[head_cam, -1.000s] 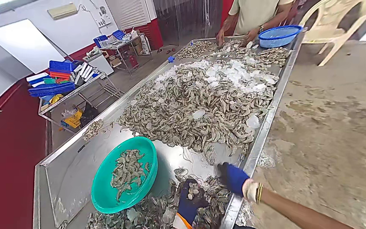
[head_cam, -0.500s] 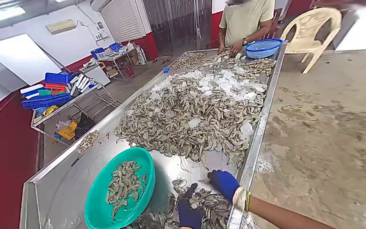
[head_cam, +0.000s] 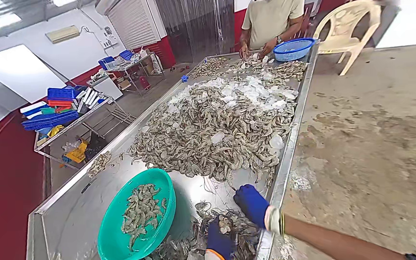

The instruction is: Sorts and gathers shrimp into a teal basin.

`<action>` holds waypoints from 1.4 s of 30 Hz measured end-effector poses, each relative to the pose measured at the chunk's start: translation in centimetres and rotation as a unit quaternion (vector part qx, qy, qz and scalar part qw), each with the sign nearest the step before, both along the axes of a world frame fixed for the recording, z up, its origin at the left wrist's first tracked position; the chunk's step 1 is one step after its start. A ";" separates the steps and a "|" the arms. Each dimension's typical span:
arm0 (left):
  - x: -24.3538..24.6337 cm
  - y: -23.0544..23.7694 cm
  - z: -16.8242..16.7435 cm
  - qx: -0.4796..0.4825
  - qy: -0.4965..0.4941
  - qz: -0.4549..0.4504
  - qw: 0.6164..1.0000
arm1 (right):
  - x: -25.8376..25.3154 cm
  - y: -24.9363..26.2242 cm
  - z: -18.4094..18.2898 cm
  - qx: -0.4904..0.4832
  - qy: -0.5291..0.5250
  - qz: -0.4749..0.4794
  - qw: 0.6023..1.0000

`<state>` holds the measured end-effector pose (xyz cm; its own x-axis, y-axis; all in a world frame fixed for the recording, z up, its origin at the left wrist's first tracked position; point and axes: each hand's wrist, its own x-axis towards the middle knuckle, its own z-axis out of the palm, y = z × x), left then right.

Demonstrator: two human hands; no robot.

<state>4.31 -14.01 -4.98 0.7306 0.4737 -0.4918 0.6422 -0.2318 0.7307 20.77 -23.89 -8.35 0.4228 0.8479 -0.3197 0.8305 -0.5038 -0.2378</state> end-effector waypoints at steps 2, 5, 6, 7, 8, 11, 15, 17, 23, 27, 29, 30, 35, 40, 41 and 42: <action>-0.8 1.6 -1.9 -0.056 -0.073 0.010 0.996 | 3.9 0.7 -0.1 -0.022 0.031 -0.040 0.999; -1.1 1.8 -2.5 -0.108 -0.166 0.038 0.979 | 8.4 3.6 -1.1 0.050 -0.001 -0.062 0.997; -0.9 1.6 -2.8 -0.103 -0.194 0.054 0.974 | 9.3 4.4 -1.7 0.067 -0.005 -0.069 0.995; -0.7 1.7 -3.4 -0.101 -0.213 0.072 0.969 | 9.8 5.0 -2.6 0.077 -0.018 -0.076 0.994; -0.7 1.6 -3.4 -0.091 -0.217 0.087 0.968 | 9.5 5.2 -3.3 0.087 -0.029 -0.077 0.993; -0.9 1.7 -3.1 -0.018 -0.191 0.108 0.975 | 5.8 3.9 -4.0 0.075 -0.027 -0.037 0.996; -0.1 1.3 -2.2 0.098 -0.091 0.039 0.990 | -1.5 1.3 -2.8 -0.007 0.002 0.001 1.000; 0.6 0.5 -2.0 0.108 -0.032 0.019 0.993 | -3.8 0.8 -0.6 -0.003 0.028 0.013 1.000; 1.6 -1.4 0.1 0.092 0.087 -0.026 0.992 | -4.7 0.3 1.0 -0.009 0.039 0.008 0.999; 0.1 -0.8 -0.5 0.041 0.021 0.023 0.999 | -0.6 -0.6 0.1 -0.037 0.045 -0.097 0.994; -0.5 0.1 -1.1 0.013 -0.030 0.056 0.998 | 2.9 -0.7 0.2 -0.043 0.047 -0.188 0.980; -0.7 0.5 -1.4 0.003 -0.047 0.065 0.997 | 4.1 -0.1 0.1 -0.042 0.041 -0.233 0.971; -0.9 1.6 -3.0 -0.038 -0.164 0.141 0.976 | 3.4 5.8 -2.9 -0.005 0.023 -0.319 0.948; -2.1 1.7 -2.4 -0.116 -0.201 0.220 0.948 | 0.5 5.5 -3.1 -0.031 0.017 -0.203 0.979; -2.2 1.7 -2.1 -0.093 -0.193 0.220 0.952 | 0.9 5.0 -2.3 -0.041 0.033 -0.206 0.977; -2.3 1.6 -1.8 -0.040 -0.190 0.217 0.957 | 1.2 4.8 -1.2 -0.050 0.059 -0.204 0.976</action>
<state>2.05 -12.45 -6.77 0.6075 0.7442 -0.2776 0.3498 0.0630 0.9347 21.99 -19.10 -9.58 0.6736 0.5792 -0.4591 0.5264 -0.8120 -0.2520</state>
